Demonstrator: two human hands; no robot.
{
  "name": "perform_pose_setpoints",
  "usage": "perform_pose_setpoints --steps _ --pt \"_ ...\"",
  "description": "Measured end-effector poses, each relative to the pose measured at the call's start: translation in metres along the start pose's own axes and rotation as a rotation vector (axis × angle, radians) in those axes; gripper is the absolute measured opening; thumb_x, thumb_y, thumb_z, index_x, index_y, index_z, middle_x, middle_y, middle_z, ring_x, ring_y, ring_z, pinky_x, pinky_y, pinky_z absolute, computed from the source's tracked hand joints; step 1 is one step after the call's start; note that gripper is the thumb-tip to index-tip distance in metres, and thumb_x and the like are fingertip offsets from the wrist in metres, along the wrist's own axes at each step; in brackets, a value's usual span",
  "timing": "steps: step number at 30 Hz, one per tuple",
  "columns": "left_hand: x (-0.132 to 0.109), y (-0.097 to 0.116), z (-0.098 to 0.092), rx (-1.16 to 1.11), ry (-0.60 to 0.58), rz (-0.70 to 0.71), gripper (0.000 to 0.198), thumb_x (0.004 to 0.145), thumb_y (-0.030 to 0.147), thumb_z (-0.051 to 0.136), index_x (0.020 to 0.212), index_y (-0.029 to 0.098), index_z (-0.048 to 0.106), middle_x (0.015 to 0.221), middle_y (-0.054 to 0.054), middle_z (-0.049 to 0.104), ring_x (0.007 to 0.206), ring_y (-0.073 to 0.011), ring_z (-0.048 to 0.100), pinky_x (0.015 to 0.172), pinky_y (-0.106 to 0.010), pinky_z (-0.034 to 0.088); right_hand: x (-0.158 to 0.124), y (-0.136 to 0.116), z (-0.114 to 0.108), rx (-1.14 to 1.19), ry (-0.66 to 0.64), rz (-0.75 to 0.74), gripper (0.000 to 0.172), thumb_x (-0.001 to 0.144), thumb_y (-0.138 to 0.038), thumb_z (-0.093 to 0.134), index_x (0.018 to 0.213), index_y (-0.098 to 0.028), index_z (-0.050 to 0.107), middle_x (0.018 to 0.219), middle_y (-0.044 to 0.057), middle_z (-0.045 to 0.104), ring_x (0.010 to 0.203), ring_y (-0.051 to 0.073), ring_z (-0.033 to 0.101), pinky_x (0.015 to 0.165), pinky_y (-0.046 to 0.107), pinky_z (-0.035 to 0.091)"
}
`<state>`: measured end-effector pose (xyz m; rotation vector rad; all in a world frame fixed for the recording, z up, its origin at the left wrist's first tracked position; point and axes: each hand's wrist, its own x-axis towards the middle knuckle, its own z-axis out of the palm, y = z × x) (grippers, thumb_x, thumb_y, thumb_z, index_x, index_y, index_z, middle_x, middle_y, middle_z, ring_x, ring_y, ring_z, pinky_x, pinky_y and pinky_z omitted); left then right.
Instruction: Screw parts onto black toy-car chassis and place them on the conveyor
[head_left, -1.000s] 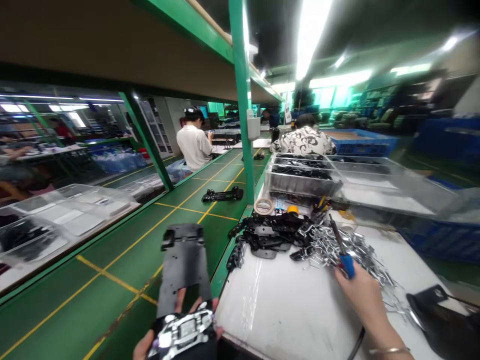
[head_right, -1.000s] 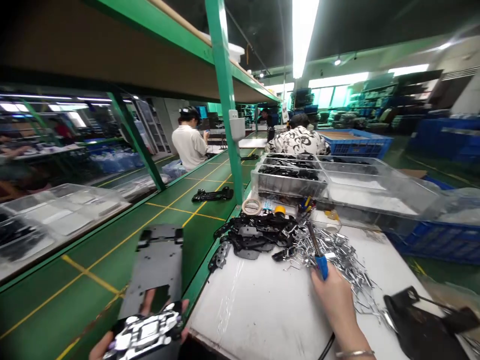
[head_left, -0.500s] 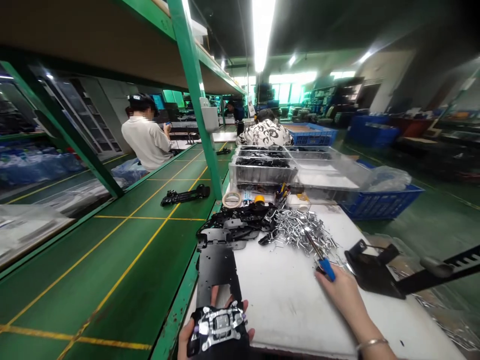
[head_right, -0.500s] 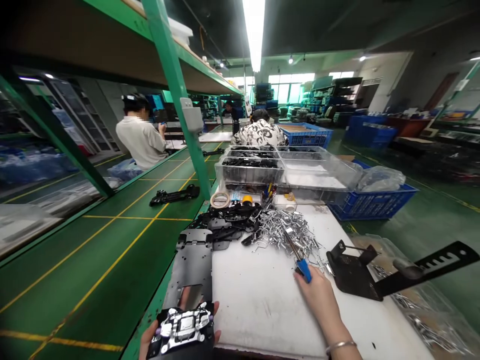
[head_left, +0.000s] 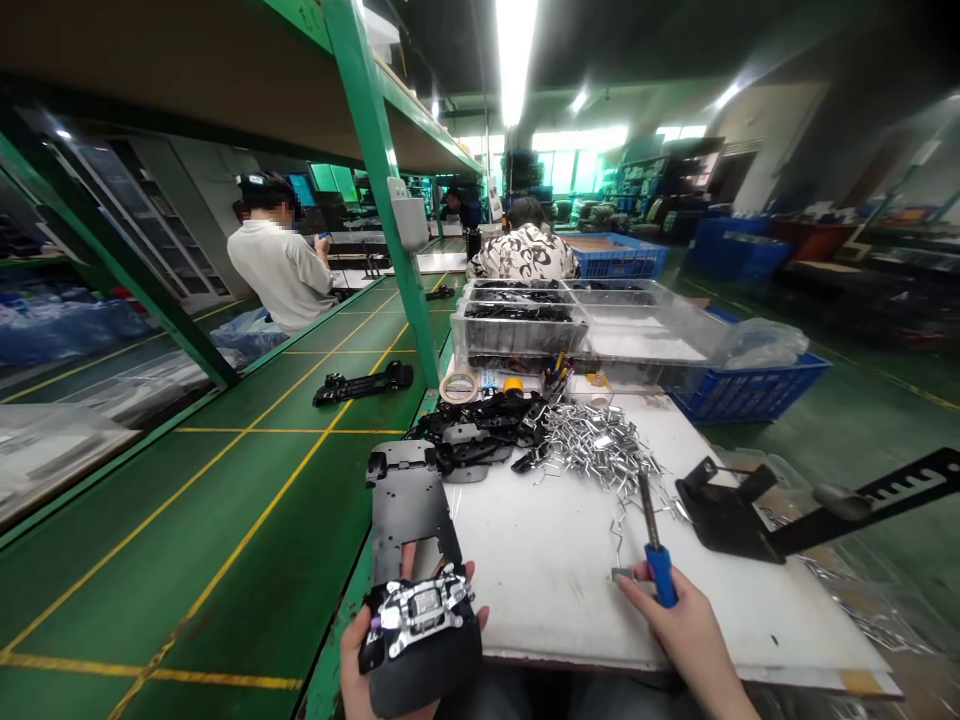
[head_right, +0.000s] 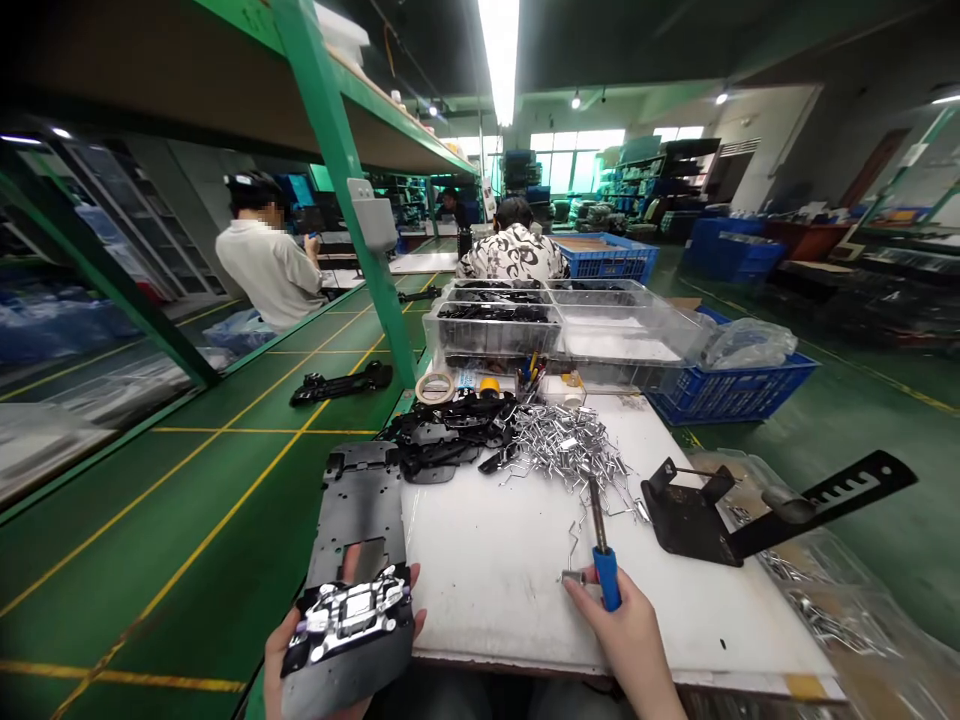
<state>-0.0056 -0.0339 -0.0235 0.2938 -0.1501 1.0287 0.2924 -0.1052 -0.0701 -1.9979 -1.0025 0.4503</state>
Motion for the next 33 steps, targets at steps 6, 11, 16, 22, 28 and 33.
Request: perform_pose_setpoints --steps 6,11,16,22,28,33 --pt "-0.001 0.003 0.010 0.019 -0.019 -0.007 0.066 0.085 0.064 0.009 0.140 0.032 0.030 0.142 -0.013 0.038 0.133 -0.0371 0.020 0.104 -0.065 0.009 0.002 0.014 -0.022 -0.091 -0.130 -0.024 0.030 0.067 -0.052 0.062 0.071 -0.022 0.060 0.059 -0.001 0.061 0.056 0.019 0.056 0.057 0.028 0.044" --pt "-0.011 0.011 0.014 0.016 -0.028 0.050 0.066 0.086 0.063 0.009 0.140 0.032 0.029 0.142 -0.013 0.039 0.134 -0.0343 0.021 0.106 -0.061 0.011 0.001 0.033 -0.040 -0.157 -0.021 0.019 0.042 0.068 -0.055 0.058 0.093 -0.021 0.059 0.087 0.006 0.067 0.084 0.028 0.062 0.072 0.035 0.047" --pt "-0.012 0.019 0.010 0.019 -0.025 0.042 0.064 0.087 0.062 0.011 0.140 0.032 0.030 0.139 -0.011 0.044 0.134 -0.0325 0.025 0.108 -0.059 0.011 0.006 0.048 -0.047 -0.180 -0.068 -0.208 0.038 0.076 -0.050 0.054 0.099 -0.020 0.061 0.110 0.010 0.061 0.103 0.027 0.058 0.087 0.035 0.045" --pt "0.001 0.012 0.016 0.127 0.289 0.137 0.057 0.084 0.063 0.031 0.131 0.034 0.046 0.126 -0.011 0.057 0.118 -0.0383 0.048 0.096 -0.067 0.029 0.026 0.033 -0.044 -0.160 -0.308 -0.365 0.025 0.080 -0.043 0.054 0.090 -0.023 0.065 0.101 0.006 0.065 0.090 0.023 0.063 0.078 0.029 0.049" --pt "0.034 -0.014 0.044 0.214 0.681 0.134 0.048 0.082 0.057 0.047 0.112 0.023 0.063 0.096 -0.010 0.069 0.092 -0.0308 0.062 0.087 -0.054 0.043 0.007 -0.041 -0.044 0.348 -0.398 -0.012 0.040 0.076 -0.045 0.064 0.108 -0.021 0.059 0.042 -0.007 0.041 0.035 0.012 0.041 0.035 0.023 0.029" --pt "0.053 -0.035 0.050 0.306 0.648 0.030 0.056 0.080 0.060 0.048 0.109 0.015 0.062 0.085 -0.010 0.068 0.080 -0.0262 0.062 0.078 -0.043 0.046 -0.019 -0.126 -0.008 0.766 -0.589 -0.026 0.033 0.072 -0.040 0.070 0.094 -0.018 0.061 0.062 0.000 0.055 0.033 0.004 0.035 0.035 0.022 0.016"
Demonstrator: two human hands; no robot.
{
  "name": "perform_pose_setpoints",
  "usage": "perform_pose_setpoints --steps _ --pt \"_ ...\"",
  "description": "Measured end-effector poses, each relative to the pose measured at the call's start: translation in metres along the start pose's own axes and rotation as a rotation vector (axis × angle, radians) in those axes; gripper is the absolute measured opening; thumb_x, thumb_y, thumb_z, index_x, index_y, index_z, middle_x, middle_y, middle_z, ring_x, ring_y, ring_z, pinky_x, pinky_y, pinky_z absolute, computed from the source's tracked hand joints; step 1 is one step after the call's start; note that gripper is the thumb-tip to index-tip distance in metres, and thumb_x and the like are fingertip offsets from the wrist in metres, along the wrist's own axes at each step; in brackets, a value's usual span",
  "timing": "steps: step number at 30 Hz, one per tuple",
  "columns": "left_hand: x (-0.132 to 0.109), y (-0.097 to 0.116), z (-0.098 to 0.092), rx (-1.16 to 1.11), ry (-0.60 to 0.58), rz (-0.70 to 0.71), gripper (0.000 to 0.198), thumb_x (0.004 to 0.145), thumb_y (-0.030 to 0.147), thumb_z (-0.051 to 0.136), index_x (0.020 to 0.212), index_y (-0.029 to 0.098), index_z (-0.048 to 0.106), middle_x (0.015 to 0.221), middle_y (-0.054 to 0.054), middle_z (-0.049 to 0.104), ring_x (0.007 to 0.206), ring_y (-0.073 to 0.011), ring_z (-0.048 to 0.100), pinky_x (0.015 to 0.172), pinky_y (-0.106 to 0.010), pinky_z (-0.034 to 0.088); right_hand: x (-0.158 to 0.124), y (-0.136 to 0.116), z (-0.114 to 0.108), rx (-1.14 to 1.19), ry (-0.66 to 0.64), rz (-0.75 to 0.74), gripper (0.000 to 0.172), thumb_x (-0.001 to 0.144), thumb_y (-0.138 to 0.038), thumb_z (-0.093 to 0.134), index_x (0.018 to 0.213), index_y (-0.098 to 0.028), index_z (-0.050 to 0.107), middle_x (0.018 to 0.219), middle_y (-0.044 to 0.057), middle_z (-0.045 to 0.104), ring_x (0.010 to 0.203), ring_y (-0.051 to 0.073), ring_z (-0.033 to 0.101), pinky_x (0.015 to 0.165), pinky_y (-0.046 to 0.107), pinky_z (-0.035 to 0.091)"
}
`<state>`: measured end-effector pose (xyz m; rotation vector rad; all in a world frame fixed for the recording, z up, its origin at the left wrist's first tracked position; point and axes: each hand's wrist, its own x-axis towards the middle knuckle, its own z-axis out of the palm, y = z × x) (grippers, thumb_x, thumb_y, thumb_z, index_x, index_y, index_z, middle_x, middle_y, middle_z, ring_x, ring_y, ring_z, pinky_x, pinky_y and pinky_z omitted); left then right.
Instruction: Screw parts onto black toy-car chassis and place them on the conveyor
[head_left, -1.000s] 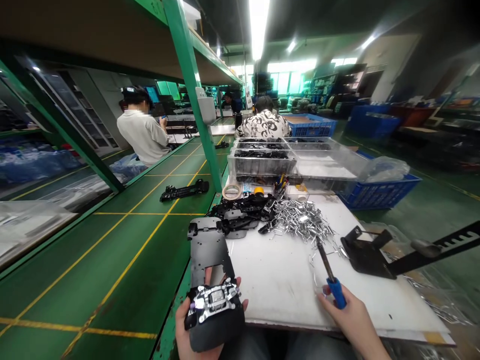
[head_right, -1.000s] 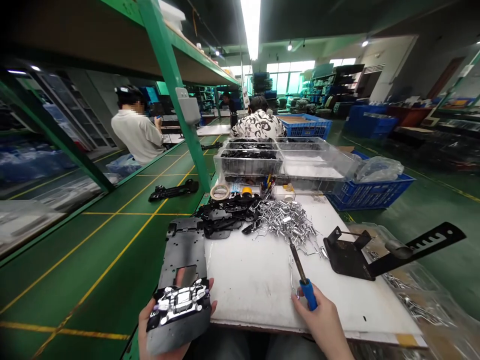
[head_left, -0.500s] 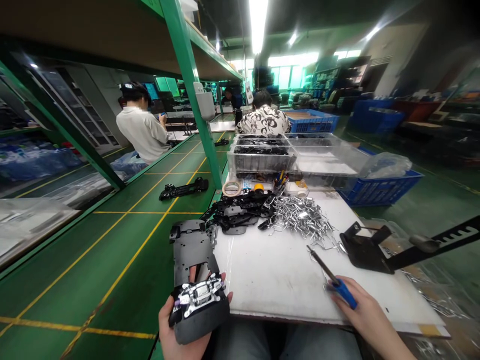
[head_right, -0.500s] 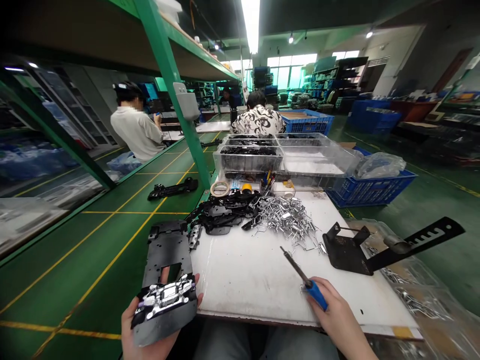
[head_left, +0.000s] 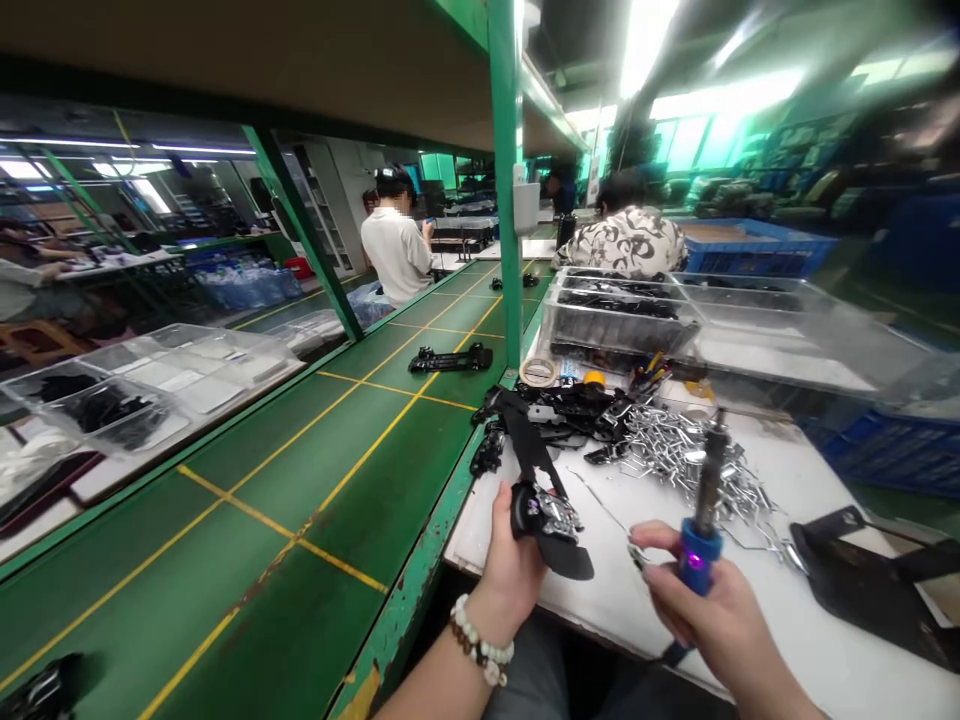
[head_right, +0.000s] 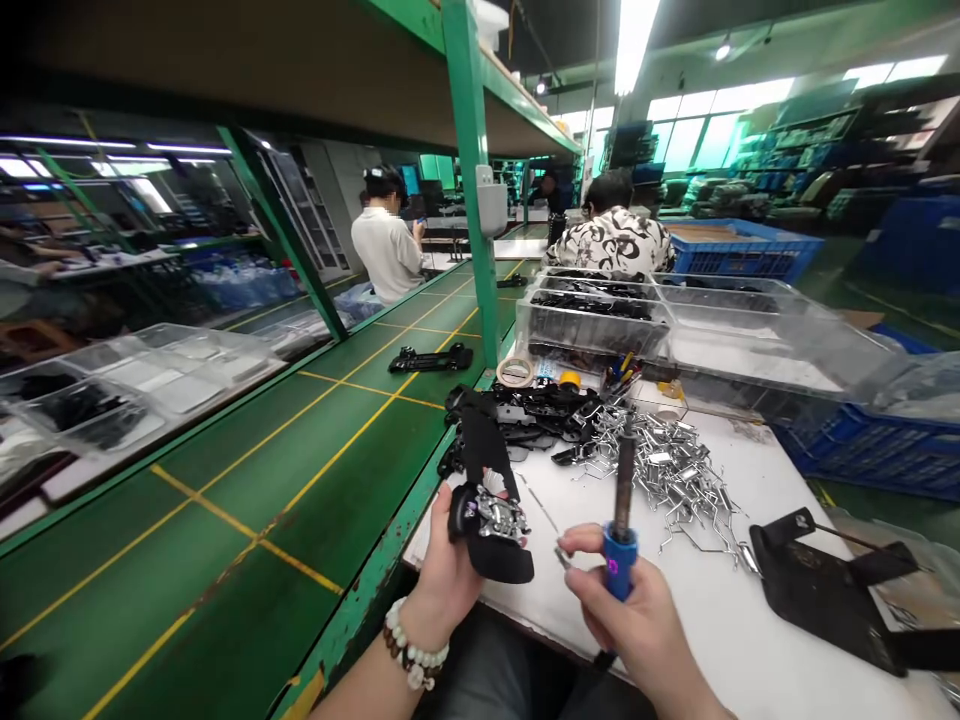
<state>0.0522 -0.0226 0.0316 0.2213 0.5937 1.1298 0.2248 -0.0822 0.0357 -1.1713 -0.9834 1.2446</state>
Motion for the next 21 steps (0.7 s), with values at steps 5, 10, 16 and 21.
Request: perform_pose_setpoints --steps 5,10,16,21 --pt "-0.003 -0.005 0.002 0.017 -0.012 -0.008 0.056 0.080 0.060 0.049 0.110 0.014 0.060 0.088 -0.008 0.068 0.083 -0.0237 0.061 0.083 -0.035 0.042 0.012 -0.002 0.032 0.015 -0.061 -0.037 0.032 0.074 -0.042 0.068 0.093 -0.017 0.061 0.090 0.007 0.060 0.034 0.001 0.034 0.034 0.021 0.016" --pt "-0.005 -0.005 0.005 -0.029 -0.003 -0.038 0.051 0.080 0.058 0.051 0.106 0.016 0.061 0.089 -0.006 0.067 0.091 -0.0244 0.060 0.087 -0.034 0.040 0.009 -0.001 0.034 -0.078 -0.040 -0.054 0.034 0.075 -0.046 0.066 0.091 -0.017 0.062 0.105 0.009 0.056 0.037 0.001 0.036 0.034 0.022 0.023" --pt "-0.004 -0.009 0.008 -0.039 0.000 -0.034 0.045 0.082 0.055 0.049 0.098 0.015 0.063 0.090 -0.007 0.067 0.095 -0.0251 0.059 0.088 -0.034 0.039 0.011 0.000 0.028 -0.128 -0.078 -0.083 0.028 0.077 -0.042 0.065 0.092 -0.019 0.064 0.108 0.009 0.057 0.039 0.001 0.038 0.034 0.021 0.029" --pt "-0.001 -0.011 0.003 -0.050 -0.019 -0.033 0.044 0.083 0.054 0.048 0.092 0.014 0.064 0.090 -0.007 0.067 0.096 -0.0250 0.058 0.089 -0.034 0.039 0.015 0.005 0.017 -0.261 -0.153 -0.127 0.026 0.080 -0.040 0.061 0.096 -0.021 0.065 0.109 0.009 0.059 0.040 0.003 0.042 0.036 0.021 0.036"
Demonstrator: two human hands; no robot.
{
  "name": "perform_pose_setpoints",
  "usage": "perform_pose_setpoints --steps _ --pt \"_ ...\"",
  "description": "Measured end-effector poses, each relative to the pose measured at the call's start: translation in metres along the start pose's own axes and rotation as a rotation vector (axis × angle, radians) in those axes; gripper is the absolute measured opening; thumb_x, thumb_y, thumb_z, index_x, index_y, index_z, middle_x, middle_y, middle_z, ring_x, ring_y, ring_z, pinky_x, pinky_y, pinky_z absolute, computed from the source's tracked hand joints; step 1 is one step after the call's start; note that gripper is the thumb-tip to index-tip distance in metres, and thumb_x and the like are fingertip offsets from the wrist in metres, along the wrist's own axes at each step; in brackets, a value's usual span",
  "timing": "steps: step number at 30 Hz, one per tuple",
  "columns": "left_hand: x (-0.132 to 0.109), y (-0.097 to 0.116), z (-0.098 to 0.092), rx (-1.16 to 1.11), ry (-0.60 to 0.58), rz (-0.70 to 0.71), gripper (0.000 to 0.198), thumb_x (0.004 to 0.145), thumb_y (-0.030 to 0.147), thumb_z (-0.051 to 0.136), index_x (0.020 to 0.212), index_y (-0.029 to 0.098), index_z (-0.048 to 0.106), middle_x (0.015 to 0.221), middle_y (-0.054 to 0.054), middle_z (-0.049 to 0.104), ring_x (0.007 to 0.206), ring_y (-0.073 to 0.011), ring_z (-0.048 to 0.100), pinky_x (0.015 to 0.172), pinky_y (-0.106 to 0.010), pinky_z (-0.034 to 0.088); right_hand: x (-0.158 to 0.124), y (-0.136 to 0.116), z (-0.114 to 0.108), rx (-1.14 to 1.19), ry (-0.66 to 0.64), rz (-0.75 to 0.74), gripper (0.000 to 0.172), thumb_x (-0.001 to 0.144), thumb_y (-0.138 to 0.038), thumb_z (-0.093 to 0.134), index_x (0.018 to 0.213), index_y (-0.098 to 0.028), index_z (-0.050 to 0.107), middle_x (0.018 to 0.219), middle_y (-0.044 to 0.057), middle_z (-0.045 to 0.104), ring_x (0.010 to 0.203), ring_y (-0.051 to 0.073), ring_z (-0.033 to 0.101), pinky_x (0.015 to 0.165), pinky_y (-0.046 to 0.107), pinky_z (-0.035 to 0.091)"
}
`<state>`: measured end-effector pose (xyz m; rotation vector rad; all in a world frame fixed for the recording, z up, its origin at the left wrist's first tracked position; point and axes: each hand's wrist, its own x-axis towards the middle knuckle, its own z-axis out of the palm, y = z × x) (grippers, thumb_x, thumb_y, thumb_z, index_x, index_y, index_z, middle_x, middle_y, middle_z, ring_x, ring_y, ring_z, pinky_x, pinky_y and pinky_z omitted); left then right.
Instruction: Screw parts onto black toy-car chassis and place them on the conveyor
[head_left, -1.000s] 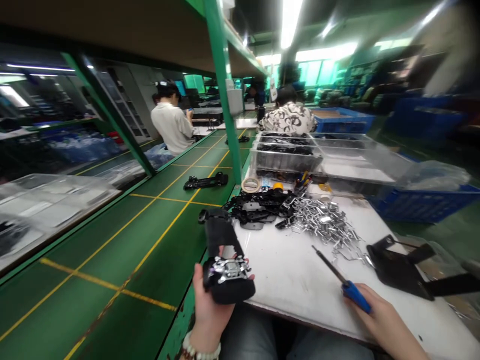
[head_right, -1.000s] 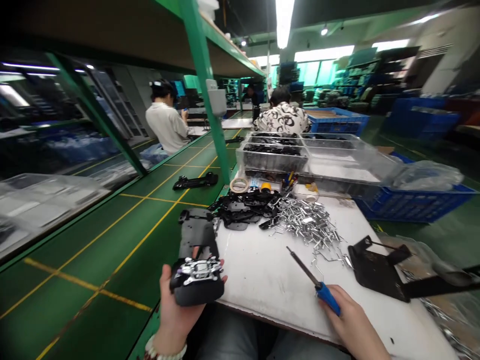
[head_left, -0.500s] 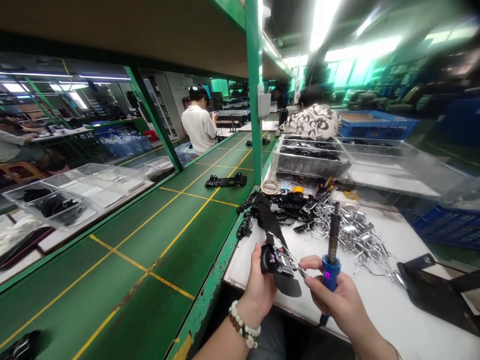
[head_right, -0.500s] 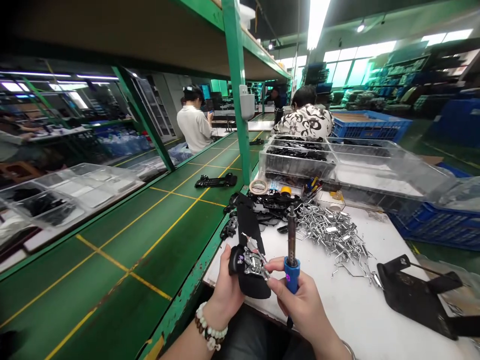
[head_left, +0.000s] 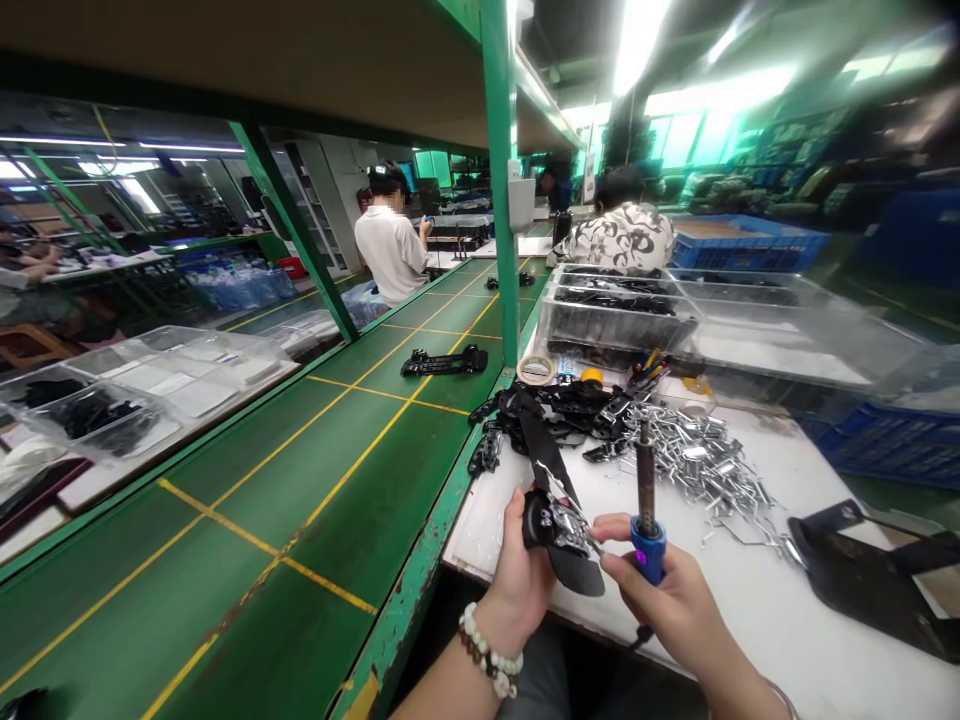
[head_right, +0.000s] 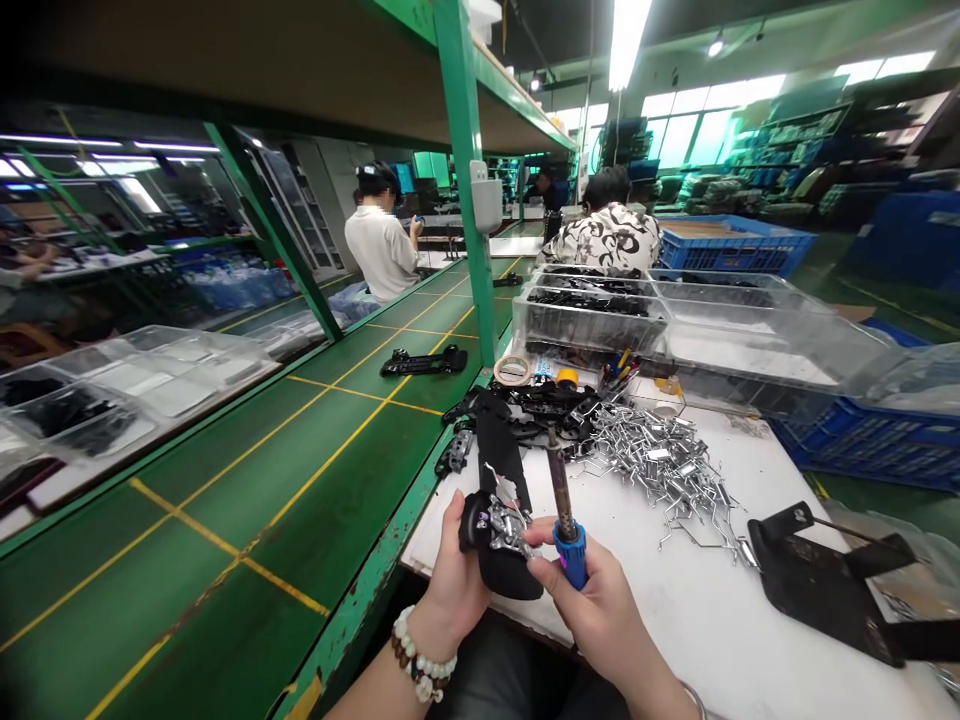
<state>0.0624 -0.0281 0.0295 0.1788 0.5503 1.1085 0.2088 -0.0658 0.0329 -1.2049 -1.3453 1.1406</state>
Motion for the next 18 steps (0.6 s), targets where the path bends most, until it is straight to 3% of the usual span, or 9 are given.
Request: perform_pose_setpoints --steps 2,4,7,11,18 --pt "0.001 -0.001 -0.001 0.005 0.007 -0.009 0.046 0.082 0.055 0.049 0.093 0.013 0.064 0.089 -0.007 0.067 0.096 -0.0253 0.059 0.089 -0.034 0.039 0.001 0.001 -0.002 -0.044 0.008 -0.010 0.026 0.081 -0.041 0.060 0.096 -0.021 0.065 0.108 0.009 0.060 0.049 0.009 0.052 0.039 0.021 0.041" --pt "0.001 -0.001 -0.002 0.012 0.017 -0.015 0.047 0.081 0.056 0.050 0.095 0.013 0.065 0.090 -0.008 0.067 0.095 -0.0258 0.059 0.089 -0.035 0.039 0.002 0.001 -0.002 -0.091 0.015 -0.031 0.026 0.081 -0.042 0.060 0.095 -0.020 0.066 0.107 0.010 0.062 0.072 0.019 0.062 0.052 0.025 0.050" --pt "0.002 -0.002 -0.001 0.027 0.008 -0.016 0.049 0.081 0.056 0.050 0.103 0.014 0.064 0.092 -0.007 0.068 0.096 -0.0259 0.059 0.089 -0.035 0.039 0.004 0.001 -0.002 -0.149 0.001 -0.091 0.024 0.082 -0.040 0.059 0.095 -0.021 0.066 0.106 0.009 0.064 0.098 0.026 0.060 0.077 0.034 0.052" --pt "0.003 -0.005 0.002 0.052 -0.010 -0.011 0.053 0.082 0.056 0.049 0.114 0.016 0.061 0.094 -0.007 0.069 0.096 -0.0254 0.059 0.088 -0.034 0.039 0.005 0.001 -0.002 -0.210 -0.052 -0.165 0.020 0.085 -0.036 0.057 0.097 -0.022 0.064 0.105 0.007 0.065 0.099 0.025 0.059 0.080 0.033 0.050" --pt "0.007 -0.010 0.010 0.075 -0.032 -0.031 0.057 0.083 0.058 0.044 0.110 0.013 0.064 0.097 -0.009 0.068 0.098 -0.0251 0.058 0.088 -0.033 0.040 0.005 0.001 -0.003 -0.257 -0.080 -0.206 0.017 0.087 -0.033 0.054 0.099 -0.024 0.061 0.101 0.005 0.062 0.096 0.022 0.059 0.079 0.029 0.048"
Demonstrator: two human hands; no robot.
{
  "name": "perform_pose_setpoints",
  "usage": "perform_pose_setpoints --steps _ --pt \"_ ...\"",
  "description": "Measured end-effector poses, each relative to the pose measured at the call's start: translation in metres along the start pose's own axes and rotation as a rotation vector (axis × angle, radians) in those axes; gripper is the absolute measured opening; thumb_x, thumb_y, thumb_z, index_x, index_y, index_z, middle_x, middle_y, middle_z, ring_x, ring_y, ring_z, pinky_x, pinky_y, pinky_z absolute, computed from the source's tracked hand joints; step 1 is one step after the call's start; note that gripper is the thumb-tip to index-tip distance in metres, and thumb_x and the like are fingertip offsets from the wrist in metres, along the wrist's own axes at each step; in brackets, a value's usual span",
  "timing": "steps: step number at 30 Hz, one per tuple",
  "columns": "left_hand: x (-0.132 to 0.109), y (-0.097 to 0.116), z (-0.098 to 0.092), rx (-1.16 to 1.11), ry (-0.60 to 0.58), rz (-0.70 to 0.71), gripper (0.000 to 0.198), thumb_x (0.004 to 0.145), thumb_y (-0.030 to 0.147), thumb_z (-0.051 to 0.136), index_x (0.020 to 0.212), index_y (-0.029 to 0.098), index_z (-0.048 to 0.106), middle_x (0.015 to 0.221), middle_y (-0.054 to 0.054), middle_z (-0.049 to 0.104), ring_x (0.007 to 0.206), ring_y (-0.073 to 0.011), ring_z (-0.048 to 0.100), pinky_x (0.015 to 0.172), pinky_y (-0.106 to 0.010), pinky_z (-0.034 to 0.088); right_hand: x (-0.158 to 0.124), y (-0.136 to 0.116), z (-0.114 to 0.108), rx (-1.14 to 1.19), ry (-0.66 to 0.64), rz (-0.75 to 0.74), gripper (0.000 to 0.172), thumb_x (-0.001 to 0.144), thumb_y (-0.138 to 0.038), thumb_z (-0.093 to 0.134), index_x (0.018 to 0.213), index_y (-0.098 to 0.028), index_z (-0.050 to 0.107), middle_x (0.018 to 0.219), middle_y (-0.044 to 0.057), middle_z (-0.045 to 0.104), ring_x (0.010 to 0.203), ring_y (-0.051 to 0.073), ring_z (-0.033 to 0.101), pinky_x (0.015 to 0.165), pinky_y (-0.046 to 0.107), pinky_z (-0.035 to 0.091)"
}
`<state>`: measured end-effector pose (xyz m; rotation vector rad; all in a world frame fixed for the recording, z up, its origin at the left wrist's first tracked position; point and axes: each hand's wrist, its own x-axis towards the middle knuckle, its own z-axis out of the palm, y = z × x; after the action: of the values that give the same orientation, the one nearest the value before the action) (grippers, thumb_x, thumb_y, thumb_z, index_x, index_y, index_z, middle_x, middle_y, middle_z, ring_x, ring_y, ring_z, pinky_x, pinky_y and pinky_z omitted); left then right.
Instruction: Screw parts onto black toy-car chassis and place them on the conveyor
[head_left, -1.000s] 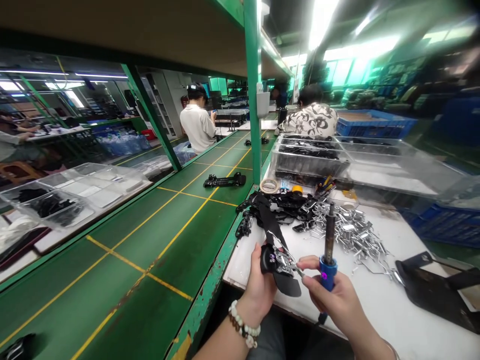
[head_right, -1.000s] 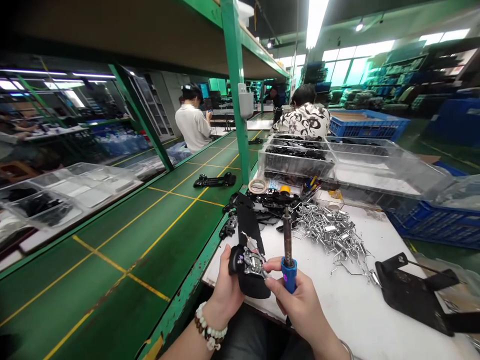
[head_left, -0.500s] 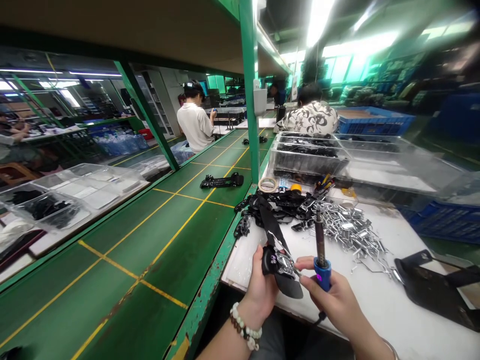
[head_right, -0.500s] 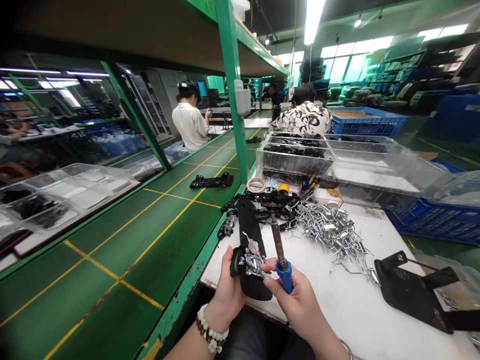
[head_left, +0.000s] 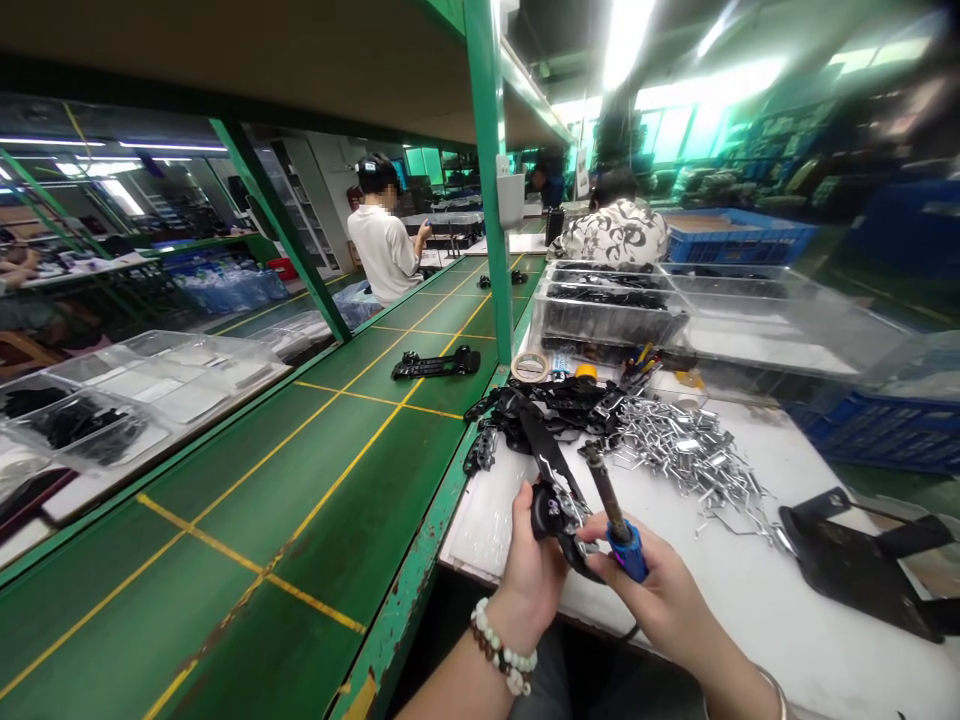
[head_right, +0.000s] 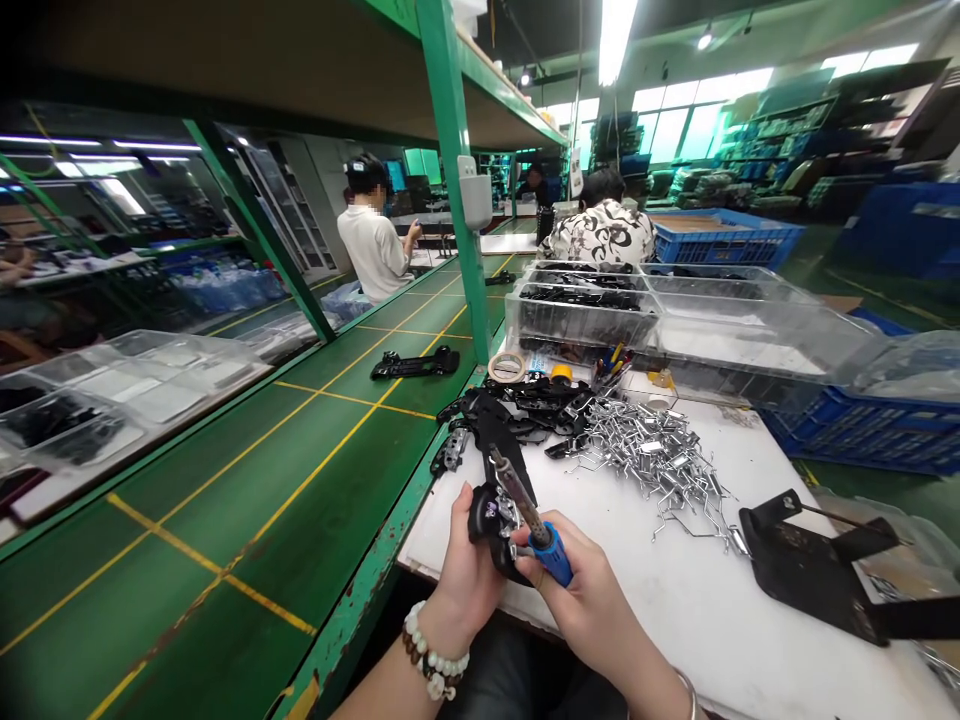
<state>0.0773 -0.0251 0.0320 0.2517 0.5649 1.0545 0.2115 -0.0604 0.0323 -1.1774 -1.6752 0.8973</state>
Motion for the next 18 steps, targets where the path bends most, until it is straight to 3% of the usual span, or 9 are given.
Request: perform_pose_setpoints --steps 8,18 --pt "0.002 -0.005 0.008 0.003 0.048 0.000 0.058 0.081 0.062 0.043 0.111 0.016 0.063 0.097 -0.007 0.068 0.099 -0.0252 0.057 0.088 -0.034 0.040 0.002 -0.002 -0.007 0.052 0.053 0.071 0.021 0.084 -0.037 0.058 0.094 -0.021 0.066 0.085 0.005 0.057 0.079 0.019 0.058 0.069 0.030 0.048" --pt "0.002 -0.010 0.010 -0.127 0.030 0.003 0.053 0.082 0.058 0.042 0.099 0.014 0.067 0.088 -0.007 0.068 0.090 -0.0240 0.059 0.084 -0.033 0.041 0.006 -0.010 -0.008 0.069 0.015 0.106 0.023 0.081 -0.041 0.060 0.085 -0.019 0.068 0.089 0.006 0.058 0.084 0.021 0.057 0.074 0.031 0.049"
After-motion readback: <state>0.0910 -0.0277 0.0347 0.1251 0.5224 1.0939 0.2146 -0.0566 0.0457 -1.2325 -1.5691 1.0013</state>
